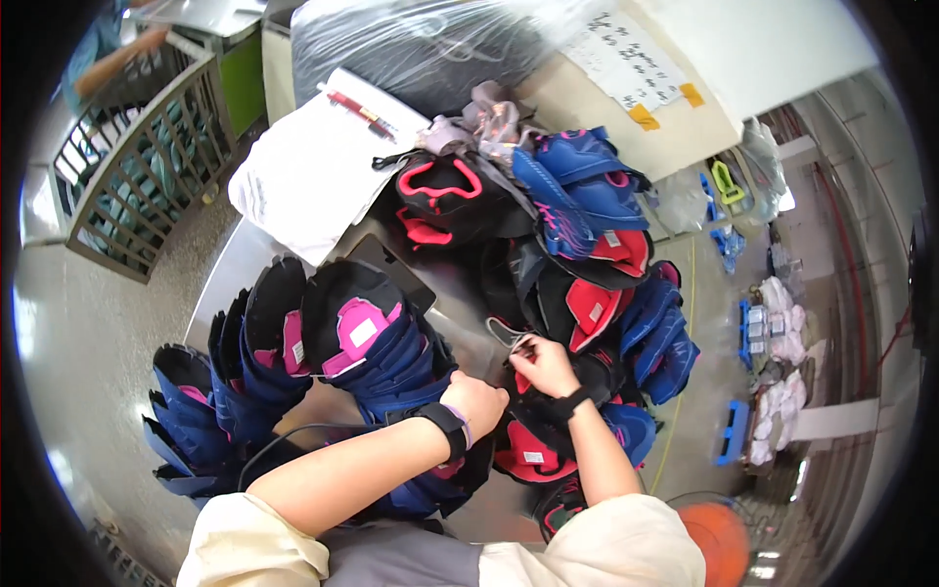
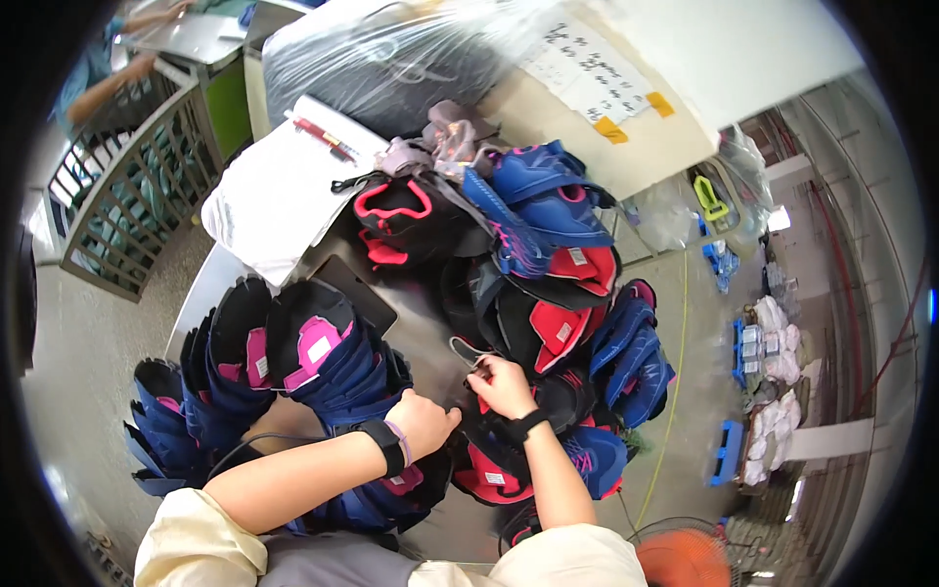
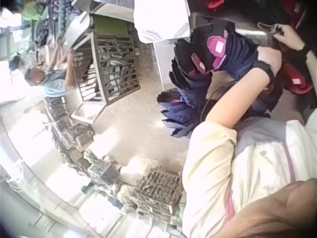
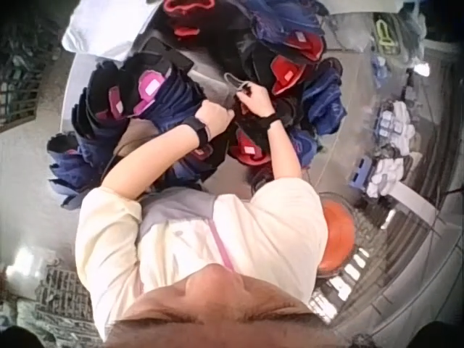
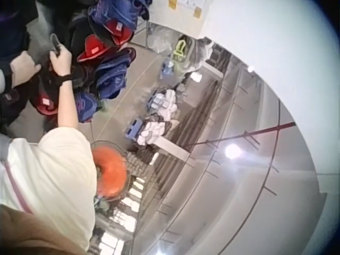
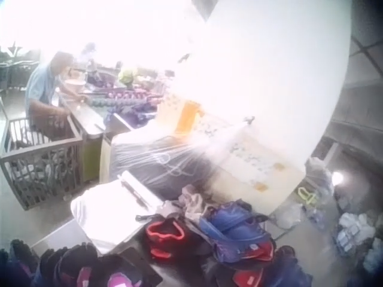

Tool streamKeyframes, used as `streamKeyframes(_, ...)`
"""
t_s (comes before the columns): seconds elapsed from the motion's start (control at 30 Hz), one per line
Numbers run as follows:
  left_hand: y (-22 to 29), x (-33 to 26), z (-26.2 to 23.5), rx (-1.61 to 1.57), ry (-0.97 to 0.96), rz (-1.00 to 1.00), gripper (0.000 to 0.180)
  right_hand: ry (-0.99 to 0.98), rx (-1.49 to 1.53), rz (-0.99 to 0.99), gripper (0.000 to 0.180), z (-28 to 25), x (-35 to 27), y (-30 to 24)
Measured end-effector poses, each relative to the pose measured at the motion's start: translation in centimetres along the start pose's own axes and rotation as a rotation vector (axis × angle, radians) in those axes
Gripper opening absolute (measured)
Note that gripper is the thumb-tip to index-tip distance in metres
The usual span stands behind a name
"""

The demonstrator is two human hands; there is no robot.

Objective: Organizing, tying, and placing shoe components onto a conveyor belt in a factory setting.

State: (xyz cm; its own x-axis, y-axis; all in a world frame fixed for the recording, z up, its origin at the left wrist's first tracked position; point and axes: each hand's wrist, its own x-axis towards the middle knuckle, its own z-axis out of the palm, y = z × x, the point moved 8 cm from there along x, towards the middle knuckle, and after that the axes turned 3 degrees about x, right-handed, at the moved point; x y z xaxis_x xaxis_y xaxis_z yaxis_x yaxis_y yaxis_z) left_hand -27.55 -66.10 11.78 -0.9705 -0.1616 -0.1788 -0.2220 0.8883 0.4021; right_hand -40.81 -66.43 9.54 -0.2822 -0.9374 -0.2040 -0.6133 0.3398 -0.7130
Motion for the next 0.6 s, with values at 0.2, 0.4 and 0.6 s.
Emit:
streamKeyframes(0.2, -0.3, 3.0, 0.7, 0.008, -0.031, -0.052, 0.024, 0.333, 0.538, -0.088, 0.012, -10.7, -8.9, -5.4)
streamKeyframes(0.4, 1.3, 4.2, -3.7, 0.138, 0.048, 0.029, 0.02, 0.44, 0.735, 0.04, 0.011, -11.6, -23.6, -3.3)
streamKeyframes(0.6, 1.7, 4.7, -11.1, 0.294, 0.2, 0.0, 0.018, 0.637, 0.837, 0.247, 0.01, -7.3, -32.9, -0.6)
